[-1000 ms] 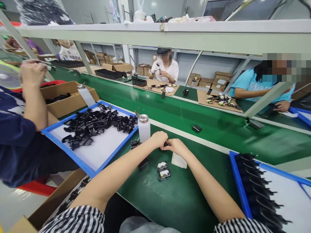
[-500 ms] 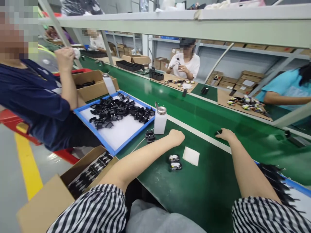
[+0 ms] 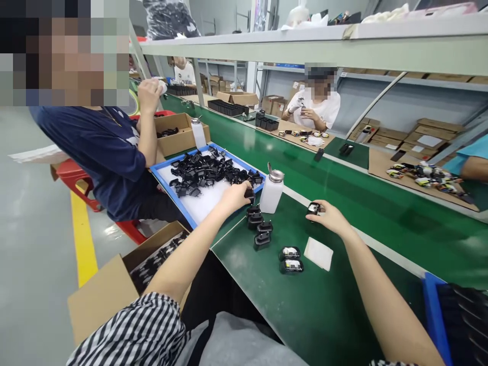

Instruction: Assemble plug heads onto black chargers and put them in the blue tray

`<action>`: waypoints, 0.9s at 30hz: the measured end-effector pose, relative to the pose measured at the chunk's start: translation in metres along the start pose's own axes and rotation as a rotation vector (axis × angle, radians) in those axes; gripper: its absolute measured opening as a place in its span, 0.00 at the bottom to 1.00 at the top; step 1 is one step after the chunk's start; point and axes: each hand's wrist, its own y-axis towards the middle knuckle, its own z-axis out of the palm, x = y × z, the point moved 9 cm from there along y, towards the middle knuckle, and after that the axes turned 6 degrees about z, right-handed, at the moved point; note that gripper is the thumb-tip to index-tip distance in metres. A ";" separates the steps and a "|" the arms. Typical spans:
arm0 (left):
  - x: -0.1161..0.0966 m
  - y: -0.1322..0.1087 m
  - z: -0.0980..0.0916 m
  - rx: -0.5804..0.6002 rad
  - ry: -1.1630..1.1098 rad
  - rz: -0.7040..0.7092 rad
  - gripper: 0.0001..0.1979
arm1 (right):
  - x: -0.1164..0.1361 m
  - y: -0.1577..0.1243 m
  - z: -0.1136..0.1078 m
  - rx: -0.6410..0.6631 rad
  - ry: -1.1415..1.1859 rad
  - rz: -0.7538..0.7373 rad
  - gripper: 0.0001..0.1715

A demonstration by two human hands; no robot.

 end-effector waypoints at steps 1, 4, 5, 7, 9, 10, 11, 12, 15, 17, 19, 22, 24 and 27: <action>0.002 0.004 0.010 0.004 -0.043 0.005 0.19 | 0.005 -0.002 0.004 -0.015 -0.005 -0.019 0.28; 0.005 0.011 0.033 0.027 -0.107 0.026 0.17 | 0.018 -0.012 0.014 -0.038 -0.038 -0.111 0.29; 0.005 0.013 0.038 0.036 -0.119 0.033 0.16 | 0.023 -0.016 0.019 -0.020 -0.069 -0.143 0.28; 0.005 0.014 0.043 0.052 -0.151 0.043 0.12 | 0.030 -0.024 0.034 0.035 -0.149 -0.179 0.24; 0.005 0.009 0.043 0.060 -0.178 0.052 0.12 | 0.035 -0.030 0.048 0.058 -0.215 -0.187 0.22; 0.005 0.005 0.039 0.047 -0.192 0.051 0.12 | 0.037 -0.031 0.052 0.045 -0.240 -0.182 0.22; 0.008 -0.001 0.033 0.018 -0.211 0.045 0.13 | 0.039 -0.032 0.057 0.029 -0.267 -0.179 0.22; 0.013 -0.009 0.025 -0.023 -0.230 0.031 0.14 | 0.041 -0.033 0.061 0.023 -0.299 -0.179 0.23; 0.053 -0.036 0.000 -0.149 -0.212 -0.122 0.14 | 0.042 -0.033 0.076 0.089 -0.426 -0.195 0.23; 0.095 -0.054 -0.012 -0.190 -0.115 -0.302 0.12 | 0.041 -0.033 0.083 0.156 -0.489 -0.212 0.20; 0.135 -0.065 -0.019 -0.211 -0.031 -0.448 0.13 | 0.041 -0.035 0.086 0.206 -0.505 -0.230 0.16; 0.168 -0.062 -0.016 -0.194 0.007 -0.501 0.16 | 0.045 -0.041 0.091 0.295 -0.461 -0.278 0.11; 0.174 -0.055 -0.010 -0.172 0.025 -0.495 0.18 | 0.048 -0.046 0.093 0.367 -0.403 -0.309 0.15; 0.171 -0.048 -0.004 -0.162 0.055 -0.494 0.20 | 0.038 -0.045 0.078 0.402 -0.317 -0.257 0.28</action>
